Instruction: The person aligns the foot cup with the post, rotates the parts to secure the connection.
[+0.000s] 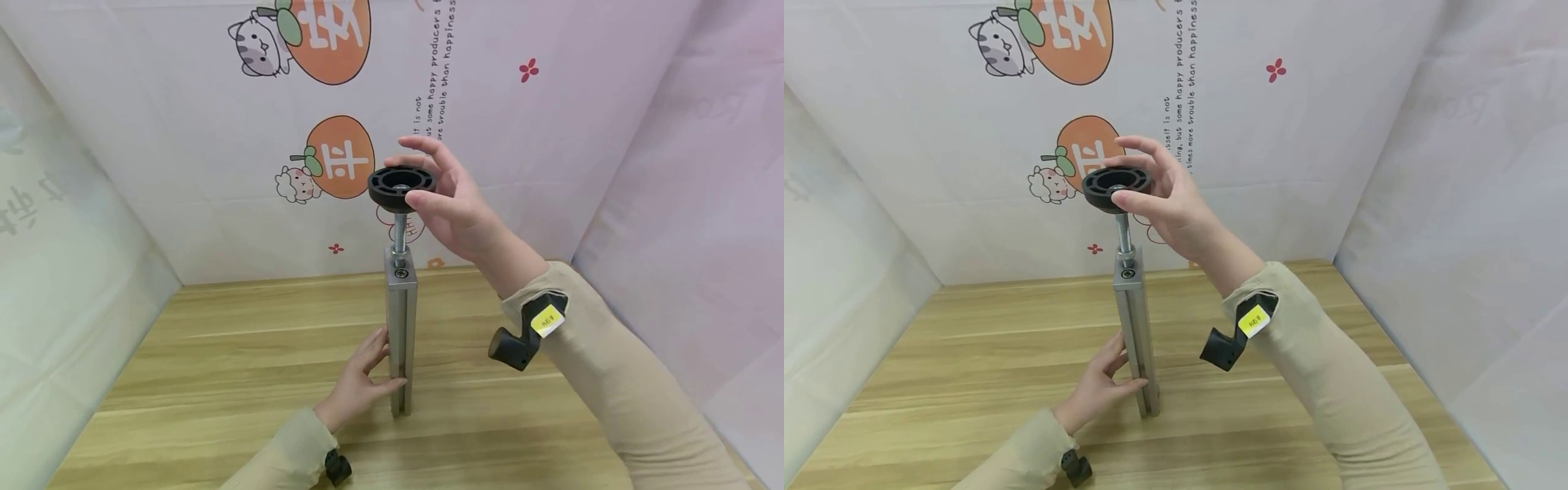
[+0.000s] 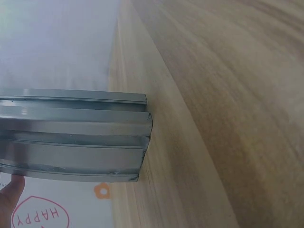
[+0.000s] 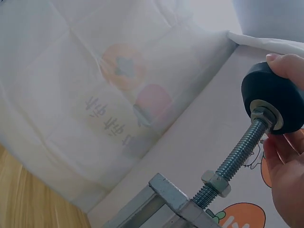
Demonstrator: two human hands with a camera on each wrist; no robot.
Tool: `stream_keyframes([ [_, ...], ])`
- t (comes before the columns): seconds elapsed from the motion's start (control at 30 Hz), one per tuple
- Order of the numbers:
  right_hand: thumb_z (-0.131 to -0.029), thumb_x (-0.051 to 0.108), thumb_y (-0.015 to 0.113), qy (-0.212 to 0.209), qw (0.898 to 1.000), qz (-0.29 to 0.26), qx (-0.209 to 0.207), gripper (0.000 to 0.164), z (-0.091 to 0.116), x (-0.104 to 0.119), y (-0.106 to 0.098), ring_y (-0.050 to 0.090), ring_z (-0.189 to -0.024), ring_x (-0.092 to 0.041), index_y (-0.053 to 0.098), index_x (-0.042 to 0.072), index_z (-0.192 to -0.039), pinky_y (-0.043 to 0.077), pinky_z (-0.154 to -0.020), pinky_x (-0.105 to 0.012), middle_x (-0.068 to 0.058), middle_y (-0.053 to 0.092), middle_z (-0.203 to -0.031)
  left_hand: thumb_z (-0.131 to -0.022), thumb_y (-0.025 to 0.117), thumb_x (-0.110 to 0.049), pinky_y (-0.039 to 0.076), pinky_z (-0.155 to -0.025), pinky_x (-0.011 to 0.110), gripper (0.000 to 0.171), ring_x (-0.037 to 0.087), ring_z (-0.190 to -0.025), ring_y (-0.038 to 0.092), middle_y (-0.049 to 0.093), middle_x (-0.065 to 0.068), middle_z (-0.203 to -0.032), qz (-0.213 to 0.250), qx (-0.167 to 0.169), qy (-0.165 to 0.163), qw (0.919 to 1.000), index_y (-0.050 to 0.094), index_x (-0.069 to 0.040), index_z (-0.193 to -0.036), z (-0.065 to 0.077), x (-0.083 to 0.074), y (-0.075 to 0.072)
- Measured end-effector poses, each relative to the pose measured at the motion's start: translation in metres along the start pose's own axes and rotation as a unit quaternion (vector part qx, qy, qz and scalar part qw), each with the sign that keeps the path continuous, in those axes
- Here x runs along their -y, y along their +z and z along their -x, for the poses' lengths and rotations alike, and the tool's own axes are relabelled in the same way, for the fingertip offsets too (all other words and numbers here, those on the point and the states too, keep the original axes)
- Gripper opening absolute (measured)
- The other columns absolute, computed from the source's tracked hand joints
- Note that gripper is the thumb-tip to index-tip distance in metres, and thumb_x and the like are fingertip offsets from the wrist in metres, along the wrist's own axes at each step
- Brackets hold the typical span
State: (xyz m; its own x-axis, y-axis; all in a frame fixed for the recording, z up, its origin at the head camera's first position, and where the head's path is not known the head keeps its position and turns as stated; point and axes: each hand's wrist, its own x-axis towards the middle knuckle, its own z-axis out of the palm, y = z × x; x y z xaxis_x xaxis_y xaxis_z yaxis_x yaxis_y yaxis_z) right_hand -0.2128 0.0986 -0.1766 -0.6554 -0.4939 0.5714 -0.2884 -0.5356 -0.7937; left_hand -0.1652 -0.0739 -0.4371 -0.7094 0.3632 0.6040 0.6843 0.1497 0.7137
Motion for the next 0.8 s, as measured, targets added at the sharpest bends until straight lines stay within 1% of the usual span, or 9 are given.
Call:
stream_keyframes([
  [0.07, -0.077, -0.003, 0.059, 0.005, 0.999, 0.031, -0.021, 0.055, 0.001, 0.004, 0.004, 0.053, -0.107, -0.026, 0.043, 0.008, -0.128, 0.050, -0.091, -0.025, -0.010, 0.049, -0.117, -0.077, 0.072, 0.008, 0.045, -0.101, 0.039, 0.097, 0.004, -0.129, 0.036, 0.031, 0.028, -0.144, -0.001, 0.001, 0.000, 1.0000, 0.020, -0.025, -0.151, 0.000, 0.000, 0.000],
  [0.13, -0.077, -0.008, 0.055, 0.010, 0.997, 0.063, -0.039, 0.056, 0.001, 0.007, 0.007, 0.053, -0.105, -0.024, 0.043, 0.008, -0.129, 0.051, -0.089, -0.025, -0.009, 0.050, -0.116, -0.077, 0.072, 0.007, 0.045, -0.102, 0.038, 0.097, 0.004, -0.129, 0.037, 0.031, 0.027, -0.144, 0.000, 0.002, -0.002, 1.0000, 0.019, -0.025, -0.151, 0.000, 0.000, 0.000],
  [0.2, -0.078, -0.012, 0.054, 0.014, 0.994, 0.093, -0.057, 0.056, 0.002, 0.010, 0.011, 0.054, -0.102, -0.022, 0.043, 0.007, -0.130, 0.051, -0.088, -0.024, -0.007, 0.051, -0.113, -0.077, 0.073, 0.007, 0.045, -0.102, 0.038, 0.097, 0.004, -0.128, 0.037, 0.032, 0.026, -0.144, 0.000, 0.001, -0.004, 1.0000, 0.019, -0.025, -0.151, -0.001, -0.001, 0.000],
  [0.27, -0.077, -0.014, 0.055, 0.017, 0.988, 0.130, -0.076, 0.058, 0.003, 0.013, 0.015, 0.055, -0.098, -0.018, 0.043, 0.007, -0.130, 0.052, -0.084, -0.022, -0.004, 0.052, -0.109, -0.077, 0.073, 0.006, 0.044, -0.103, 0.037, 0.097, 0.004, -0.128, 0.037, 0.032, 0.025, -0.144, -0.001, 0.002, -0.003, 1.0000, 0.019, -0.024, -0.151, -0.001, -0.001, 0.000],
  [0.37, -0.076, -0.013, 0.062, 0.017, 0.976, 0.189, -0.105, 0.061, 0.004, 0.015, 0.019, 0.056, -0.092, -0.015, 0.043, 0.007, -0.130, 0.052, -0.077, -0.021, 0.000, 0.054, -0.105, -0.077, 0.073, 0.006, 0.044, -0.103, 0.036, 0.097, 0.004, -0.128, 0.037, 0.033, 0.024, -0.143, -0.003, 0.002, -0.001, 1.0000, 0.019, -0.024, -0.151, 0.000, -0.001, 0.001],
  [0.5, -0.073, -0.011, 0.070, 0.007, 0.959, 0.253, -0.127, 0.065, 0.006, 0.016, 0.024, 0.056, -0.088, -0.015, 0.044, 0.008, -0.129, 0.052, -0.070, -0.019, 0.000, 0.055, -0.103, -0.076, 0.073, 0.007, 0.044, -0.103, 0.036, 0.098, 0.002, -0.128, 0.035, 0.033, 0.023, -0.143, -0.002, 0.000, 0.001, 1.0000, 0.019, -0.025, -0.151, 0.001, -0.001, 0.000],
  [0.67, -0.071, -0.008, 0.076, -0.014, 0.940, 0.307, -0.148, 0.065, 0.007, 0.015, 0.029, 0.055, -0.087, -0.016, 0.046, 0.007, -0.126, 0.051, -0.069, -0.019, -0.001, 0.056, -0.102, -0.077, 0.073, 0.007, 0.044, -0.104, 0.034, 0.097, 0.001, -0.129, 0.035, 0.034, 0.016, -0.145, 0.000, -0.002, 0.010, 0.9999, 0.019, -0.024, -0.152, 0.000, 0.000, 0.000],
  [0.73, -0.070, -0.005, 0.078, -0.018, 0.930, 0.330, -0.160, 0.064, 0.008, 0.015, 0.031, 0.055, -0.087, -0.016, 0.047, 0.007, -0.125, 0.051, -0.070, -0.019, -0.001, 0.056, -0.102, -0.077, 0.072, 0.007, 0.043, -0.104, 0.033, 0.097, 0.001, -0.129, 0.035, 0.033, 0.016, -0.145, 0.000, -0.001, 0.011, 0.9999, 0.019, -0.023, -0.152, 0.001, 0.000, 0.000],
  [0.8, -0.070, -0.001, 0.080, -0.024, 0.918, 0.357, -0.170, 0.064, 0.008, 0.015, 0.033, 0.055, -0.087, -0.018, 0.048, 0.007, -0.124, 0.051, -0.071, -0.020, -0.002, 0.055, -0.102, -0.077, 0.072, 0.007, 0.043, -0.104, 0.033, 0.097, 0.001, -0.129, 0.034, 0.033, 0.019, -0.144, 0.002, -0.001, 0.008, 1.0000, 0.019, -0.024, -0.152, 0.001, 0.000, 0.000],
])
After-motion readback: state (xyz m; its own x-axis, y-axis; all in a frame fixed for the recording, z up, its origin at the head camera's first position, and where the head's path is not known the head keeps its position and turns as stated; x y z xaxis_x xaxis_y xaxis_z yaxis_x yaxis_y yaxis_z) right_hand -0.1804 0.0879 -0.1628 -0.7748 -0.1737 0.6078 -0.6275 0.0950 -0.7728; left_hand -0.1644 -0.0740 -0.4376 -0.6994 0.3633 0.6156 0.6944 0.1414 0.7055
